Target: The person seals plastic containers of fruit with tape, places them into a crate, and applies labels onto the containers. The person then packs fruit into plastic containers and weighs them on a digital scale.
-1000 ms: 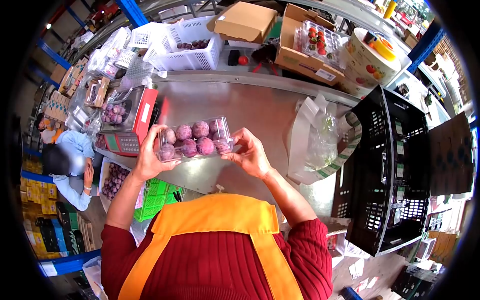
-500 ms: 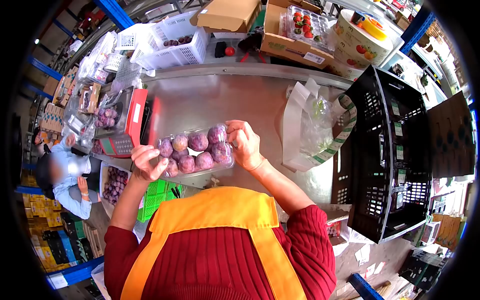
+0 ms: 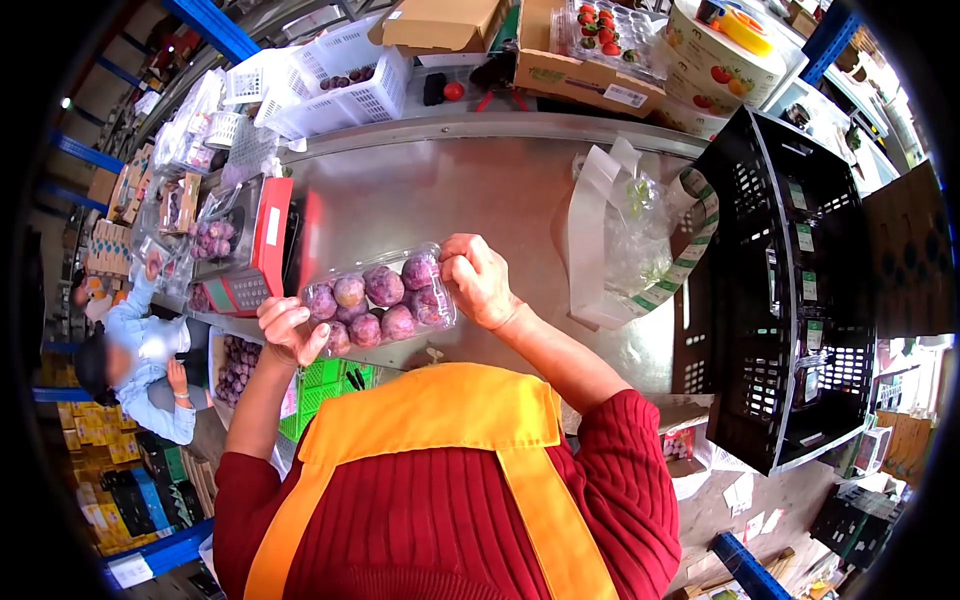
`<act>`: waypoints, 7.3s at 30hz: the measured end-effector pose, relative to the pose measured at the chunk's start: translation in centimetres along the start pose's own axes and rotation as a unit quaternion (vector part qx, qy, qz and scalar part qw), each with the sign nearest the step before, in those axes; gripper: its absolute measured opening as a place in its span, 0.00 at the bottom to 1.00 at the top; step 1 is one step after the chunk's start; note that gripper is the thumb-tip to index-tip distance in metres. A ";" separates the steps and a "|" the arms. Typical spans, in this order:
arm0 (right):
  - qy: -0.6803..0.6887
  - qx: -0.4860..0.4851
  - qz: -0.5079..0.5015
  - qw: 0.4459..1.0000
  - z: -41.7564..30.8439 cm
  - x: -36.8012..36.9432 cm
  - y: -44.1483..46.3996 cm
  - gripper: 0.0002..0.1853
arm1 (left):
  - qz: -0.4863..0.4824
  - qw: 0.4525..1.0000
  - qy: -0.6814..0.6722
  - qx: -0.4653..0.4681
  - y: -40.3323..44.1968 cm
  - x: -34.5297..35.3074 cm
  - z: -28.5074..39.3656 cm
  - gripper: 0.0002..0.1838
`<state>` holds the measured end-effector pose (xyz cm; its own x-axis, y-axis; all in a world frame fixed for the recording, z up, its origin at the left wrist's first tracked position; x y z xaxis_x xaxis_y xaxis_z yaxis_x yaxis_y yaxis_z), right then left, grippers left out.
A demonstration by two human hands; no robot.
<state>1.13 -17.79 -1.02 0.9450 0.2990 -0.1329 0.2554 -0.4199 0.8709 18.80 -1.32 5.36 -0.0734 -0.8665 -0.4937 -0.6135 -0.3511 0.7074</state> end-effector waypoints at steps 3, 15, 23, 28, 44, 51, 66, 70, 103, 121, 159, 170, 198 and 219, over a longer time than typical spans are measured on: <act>-0.001 0.006 -0.009 1.000 0.3 0.3 -0.4 0.17 | -0.037 0.999 -0.015 -0.034 -0.8 0.7 -0.5 0.20; -0.046 -0.001 -0.093 0.995 -0.1 -1.2 -3.1 0.17 | -0.085 0.993 -0.059 -0.064 -1.5 3.9 1.5 0.17; -0.078 -0.038 -0.065 0.994 -0.3 -2.7 -3.5 0.21 | -0.070 0.997 0.017 0.037 0.7 4.2 2.2 0.18; -0.079 -0.052 -0.046 0.994 -0.1 -3.4 -3.5 0.17 | -0.039 0.997 0.016 0.060 1.4 4.1 2.4 0.23; 0.044 0.022 -0.073 0.996 0.7 -3.4 -1.7 0.21 | -0.116 0.965 -0.173 -0.158 2.4 6.4 0.6 0.38; 0.404 0.483 -0.012 0.777 10.2 0.0 -3.6 0.19 | -0.102 0.289 -0.646 -0.699 -9.0 15.4 4.3 0.26; 0.472 0.506 0.045 0.720 15.3 6.9 -11.2 0.32 | -0.077 -0.006 -0.615 -0.785 -14.2 19.3 11.1 0.31; 0.449 0.544 0.061 0.706 15.8 6.9 -13.8 0.28 | -0.095 -0.034 -0.609 -0.787 -16.1 20.4 12.4 0.31; 0.333 0.495 0.037 0.802 16.7 5.4 -13.2 0.36 | -0.143 0.161 -0.598 -0.772 -18.3 22.4 11.1 0.36; -0.097 0.351 -0.301 0.881 11.4 5.8 -5.1 0.17 | -0.254 0.747 -0.239 -0.567 -9.6 14.6 2.9 0.10; 0.212 0.614 0.159 0.744 13.5 -2.2 -15.4 0.22 | -0.633 0.763 -0.103 0.088 -5.2 27.7 9.8 0.04; 0.197 0.594 0.139 0.768 12.7 -2.4 -14.4 0.21 | -0.601 0.778 -0.177 -0.048 -5.9 27.9 7.0 0.09; -0.053 0.284 -0.293 0.911 7.8 7.8 -6.9 0.18 | -0.113 0.335 -0.754 -0.553 -1.5 17.4 -0.5 0.26; -0.021 0.334 -0.165 0.928 7.8 4.4 -6.9 0.11 | -0.273 0.399 -0.603 -0.634 -4.4 17.9 -0.6 0.15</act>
<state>5.09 -20.27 -11.32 0.7962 0.4781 -0.3708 0.5889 -0.7529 0.2938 20.71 -15.52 -6.32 -0.9957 -0.0049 -0.0927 0.0384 -0.9312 -0.3625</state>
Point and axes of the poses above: each hand's wrist, its own y-axis towards the middle knuckle, its own x-axis out of the palm, z = x × y, the point moved 10 cm from there along y, towards the middle knuckle, and after that the axes turned 11 degrees about y, right-handed, at the moved point
